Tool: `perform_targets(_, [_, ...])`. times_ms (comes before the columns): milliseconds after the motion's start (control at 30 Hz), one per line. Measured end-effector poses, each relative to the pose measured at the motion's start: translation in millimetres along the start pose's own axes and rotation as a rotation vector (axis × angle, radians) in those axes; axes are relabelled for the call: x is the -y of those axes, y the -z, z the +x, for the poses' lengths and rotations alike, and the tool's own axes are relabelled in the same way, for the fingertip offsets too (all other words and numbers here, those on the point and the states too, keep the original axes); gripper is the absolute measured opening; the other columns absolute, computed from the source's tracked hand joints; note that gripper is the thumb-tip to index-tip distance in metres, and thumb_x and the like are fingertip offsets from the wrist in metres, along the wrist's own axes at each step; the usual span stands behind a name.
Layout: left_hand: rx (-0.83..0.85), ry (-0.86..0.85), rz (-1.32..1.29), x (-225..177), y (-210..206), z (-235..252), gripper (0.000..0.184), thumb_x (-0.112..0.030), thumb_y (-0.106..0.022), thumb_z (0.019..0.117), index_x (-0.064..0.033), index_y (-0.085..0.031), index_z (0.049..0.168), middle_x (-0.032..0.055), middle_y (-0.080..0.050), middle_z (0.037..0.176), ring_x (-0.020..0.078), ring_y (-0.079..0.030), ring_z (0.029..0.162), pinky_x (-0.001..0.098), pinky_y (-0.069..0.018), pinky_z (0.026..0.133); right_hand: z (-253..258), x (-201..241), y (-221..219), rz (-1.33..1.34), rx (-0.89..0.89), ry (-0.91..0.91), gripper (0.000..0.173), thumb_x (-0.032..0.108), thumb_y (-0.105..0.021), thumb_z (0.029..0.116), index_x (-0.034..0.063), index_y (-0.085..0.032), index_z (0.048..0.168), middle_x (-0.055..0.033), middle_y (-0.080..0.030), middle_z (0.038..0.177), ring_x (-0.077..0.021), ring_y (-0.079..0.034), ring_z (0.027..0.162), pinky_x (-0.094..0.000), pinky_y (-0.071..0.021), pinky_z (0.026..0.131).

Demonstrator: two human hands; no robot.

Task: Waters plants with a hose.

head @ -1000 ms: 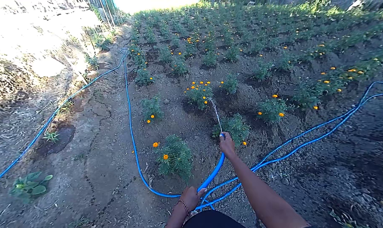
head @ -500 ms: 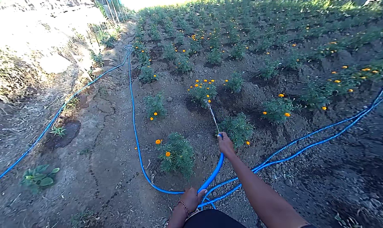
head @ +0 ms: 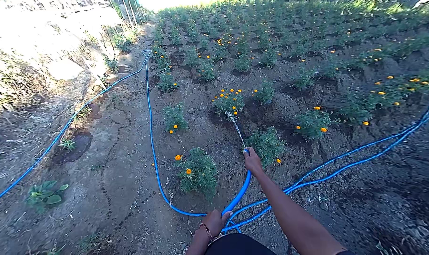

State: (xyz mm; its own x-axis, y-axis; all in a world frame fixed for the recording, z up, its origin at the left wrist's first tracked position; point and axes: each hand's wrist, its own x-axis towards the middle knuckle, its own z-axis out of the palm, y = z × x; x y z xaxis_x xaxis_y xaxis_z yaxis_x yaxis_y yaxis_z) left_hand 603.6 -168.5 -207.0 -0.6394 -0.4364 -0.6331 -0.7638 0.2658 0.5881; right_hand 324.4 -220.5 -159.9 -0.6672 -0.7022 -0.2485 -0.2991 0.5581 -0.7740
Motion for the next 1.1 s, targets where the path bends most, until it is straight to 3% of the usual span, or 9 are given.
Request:
perform_targets(200, [0.001,0.001,0.005,1,-1,1,0.075,-0.061,-0.031,0.1068,0.0045,-0.066,0.098,0.0238,-0.066,0.094,0.0383,-0.066,0.092,0.0582,-0.0506,0.086,2,-7,-2,0.059,-0.031,-0.005,0.034,0.023,-0.041,0.1120,0.0063,-0.054,0.139,-0.0209,-0.067,0.105,-0.0333,-0.066,0.086,-0.0520,-0.0526,0.080])
perform_targets(367, [-0.013,0.005,0.006,4,-2,-3,0.074,-0.061,-0.033,0.1068,0.0051,-0.066,0.097,0.0242,-0.066,0.094,0.0387,-0.066,0.093,0.0583,-0.0505,0.087,-2,-10,-6,0.016,-0.038,-0.018,0.036,0.025,-0.040,0.1121,0.0093,-0.053,0.141,-0.0208,-0.069,0.111,-0.0352,-0.068,0.094,-0.0534,-0.0536,0.084])
perform_targets(633, [-0.072,0.014,-0.079,23,-13,-23,0.069,-0.054,-0.036,0.1088,0.0066,-0.067,0.099,0.0257,-0.067,0.093,0.0403,-0.066,0.092,0.0597,-0.0500,0.087,-9,29,-45,-0.187,0.277,0.118,0.039,0.025,-0.036,0.1131,0.0082,-0.050,0.146,-0.0242,-0.067,0.117,-0.0384,-0.067,0.104,-0.0554,-0.0514,0.093])
perform_targets(767, [-0.117,0.057,-0.178,31,-14,-40,0.068,-0.054,-0.036,0.1088,0.0052,-0.065,0.095,0.0219,-0.063,0.085,0.0363,-0.064,0.083,0.0568,-0.0503,0.081,-12,55,-72,-0.254,0.405,0.204,0.041,0.026,-0.033,0.1138,0.0063,-0.049,0.146,-0.0246,-0.066,0.120,-0.0383,-0.066,0.110,-0.0543,-0.0500,0.097])
perform_targets(1100, [-0.206,0.097,-0.277,67,-7,-64,0.067,-0.053,-0.036,0.1087,0.0060,-0.064,0.093,0.0207,-0.062,0.083,0.0347,-0.062,0.080,0.0555,-0.0496,0.079,-29,93,-120,-0.260,0.461,0.220,0.040,0.025,-0.032,0.1136,0.0062,-0.045,0.147,-0.0232,-0.066,0.116,-0.0366,-0.067,0.102,-0.0522,-0.0522,0.091])
